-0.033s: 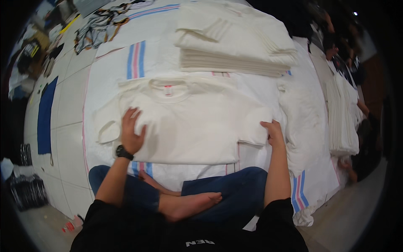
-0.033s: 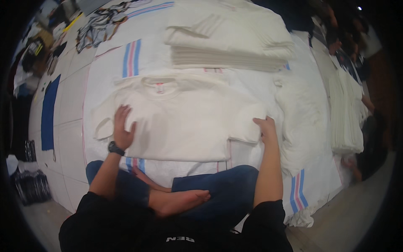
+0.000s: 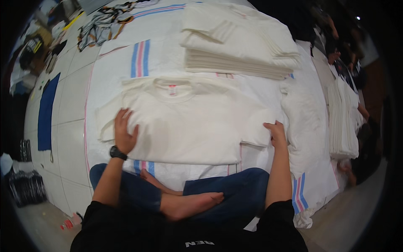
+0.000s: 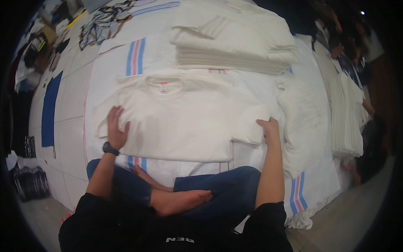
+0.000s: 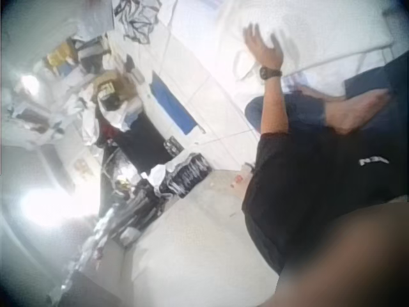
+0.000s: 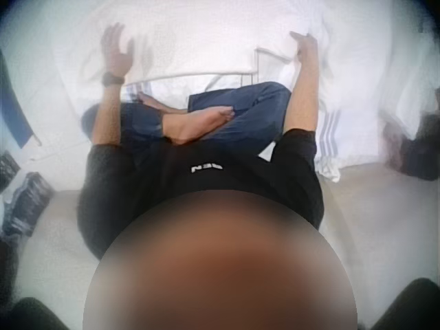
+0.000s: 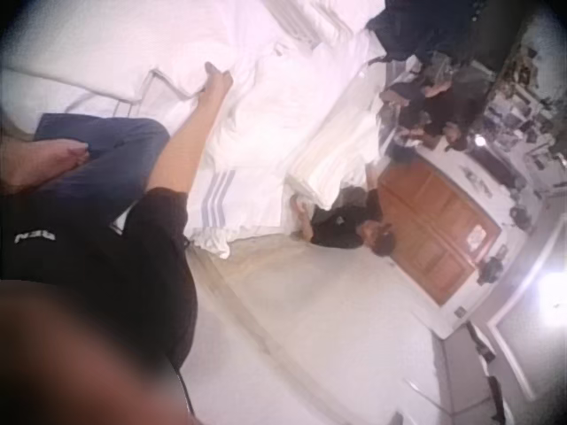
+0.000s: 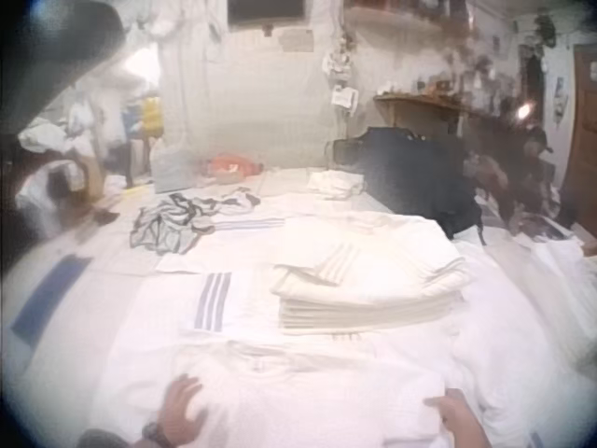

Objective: The person sits on the floor and folds white shirts, then uses small scissors to trim loose threads from the collars and edges. The person handles shirts one at a time, smoothing them before cutting.

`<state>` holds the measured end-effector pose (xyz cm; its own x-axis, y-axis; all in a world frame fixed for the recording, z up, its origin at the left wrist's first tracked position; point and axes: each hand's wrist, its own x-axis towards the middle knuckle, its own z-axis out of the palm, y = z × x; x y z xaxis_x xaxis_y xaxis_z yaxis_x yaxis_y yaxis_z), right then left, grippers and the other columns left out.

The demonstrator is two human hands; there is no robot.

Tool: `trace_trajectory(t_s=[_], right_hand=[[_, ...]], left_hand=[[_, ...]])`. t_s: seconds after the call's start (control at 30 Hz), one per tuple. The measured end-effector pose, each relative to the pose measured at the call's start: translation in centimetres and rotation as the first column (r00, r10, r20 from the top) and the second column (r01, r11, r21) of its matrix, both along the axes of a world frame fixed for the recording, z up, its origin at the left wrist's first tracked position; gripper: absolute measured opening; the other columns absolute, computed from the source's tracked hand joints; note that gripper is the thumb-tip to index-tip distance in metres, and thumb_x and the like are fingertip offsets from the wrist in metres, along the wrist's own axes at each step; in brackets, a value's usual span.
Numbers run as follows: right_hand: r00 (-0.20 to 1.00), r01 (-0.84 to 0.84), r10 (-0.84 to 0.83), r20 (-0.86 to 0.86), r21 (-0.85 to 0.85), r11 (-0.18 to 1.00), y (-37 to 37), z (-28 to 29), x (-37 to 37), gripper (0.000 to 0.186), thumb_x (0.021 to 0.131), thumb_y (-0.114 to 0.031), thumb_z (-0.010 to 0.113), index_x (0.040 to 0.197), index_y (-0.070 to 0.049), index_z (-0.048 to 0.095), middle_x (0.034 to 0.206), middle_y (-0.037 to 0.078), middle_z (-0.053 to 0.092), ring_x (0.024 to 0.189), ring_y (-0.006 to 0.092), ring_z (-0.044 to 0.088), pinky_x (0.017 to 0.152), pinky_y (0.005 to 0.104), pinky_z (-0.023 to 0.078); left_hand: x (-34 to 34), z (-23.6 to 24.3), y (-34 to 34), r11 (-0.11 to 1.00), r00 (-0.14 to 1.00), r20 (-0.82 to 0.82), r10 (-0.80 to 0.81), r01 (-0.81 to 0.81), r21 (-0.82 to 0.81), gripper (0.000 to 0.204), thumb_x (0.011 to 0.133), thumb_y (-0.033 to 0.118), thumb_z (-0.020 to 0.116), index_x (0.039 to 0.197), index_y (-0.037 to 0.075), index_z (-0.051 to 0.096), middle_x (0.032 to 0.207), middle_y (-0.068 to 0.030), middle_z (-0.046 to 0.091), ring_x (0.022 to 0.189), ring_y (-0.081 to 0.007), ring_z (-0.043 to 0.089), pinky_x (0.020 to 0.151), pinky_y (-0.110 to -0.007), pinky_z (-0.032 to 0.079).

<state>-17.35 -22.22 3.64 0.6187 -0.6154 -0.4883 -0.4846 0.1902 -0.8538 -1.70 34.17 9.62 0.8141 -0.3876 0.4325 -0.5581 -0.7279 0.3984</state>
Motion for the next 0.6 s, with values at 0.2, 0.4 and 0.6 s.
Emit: trace_trajectory(t_s=[0.2,0.4,0.6], right_hand=[[0.923,-0.345,0.385,-0.025,-0.499,0.795,5.7,10.8,3.9,0.048,0.093,-0.015,0.079,0.133,0.007,0.062,0.110,0.018,0.077,0.089,0.0243,0.077,0.072,0.0329,0.060],[0.835,-0.389,0.521,0.177,-0.480,0.786,14.9,12.8,9.6,0.052,0.103,-0.019,0.071,0.149,-0.001,0.055,0.138,0.017,0.069,0.117,0.0263,0.072,0.092,0.0365,0.059],[0.444,-0.814,0.536,-0.718,-0.574,-0.094,21.7,1.9,8.5,0.068,0.106,-0.049,0.058,0.151,0.001,0.053,0.165,0.024,0.042,0.154,0.0446,0.034,0.124,0.0609,0.029]], left_hand=[[1.8,-1.0,11.4,0.954,0.978,-0.201,0.061,0.002,0.300,0.082,0.079,0.019,0.088,0.151,0.006,0.051,0.155,-0.0191,0.051,0.145,-0.0421,0.046,0.119,-0.052,0.040],[4.1,-4.3,11.6,0.956,0.978,-0.203,0.038,0.024,0.292,0.051,0.083,0.015,0.082,0.129,0.003,0.066,0.128,-0.0158,0.069,0.118,-0.0342,0.066,0.101,-0.046,0.053],[8.9,-6.0,16.2,0.834,0.837,-0.353,0.418,-0.508,-0.216,0.027,0.096,0.019,0.071,0.112,-0.002,0.073,0.099,-0.0201,0.076,0.091,-0.0374,0.073,0.084,-0.044,0.058]])
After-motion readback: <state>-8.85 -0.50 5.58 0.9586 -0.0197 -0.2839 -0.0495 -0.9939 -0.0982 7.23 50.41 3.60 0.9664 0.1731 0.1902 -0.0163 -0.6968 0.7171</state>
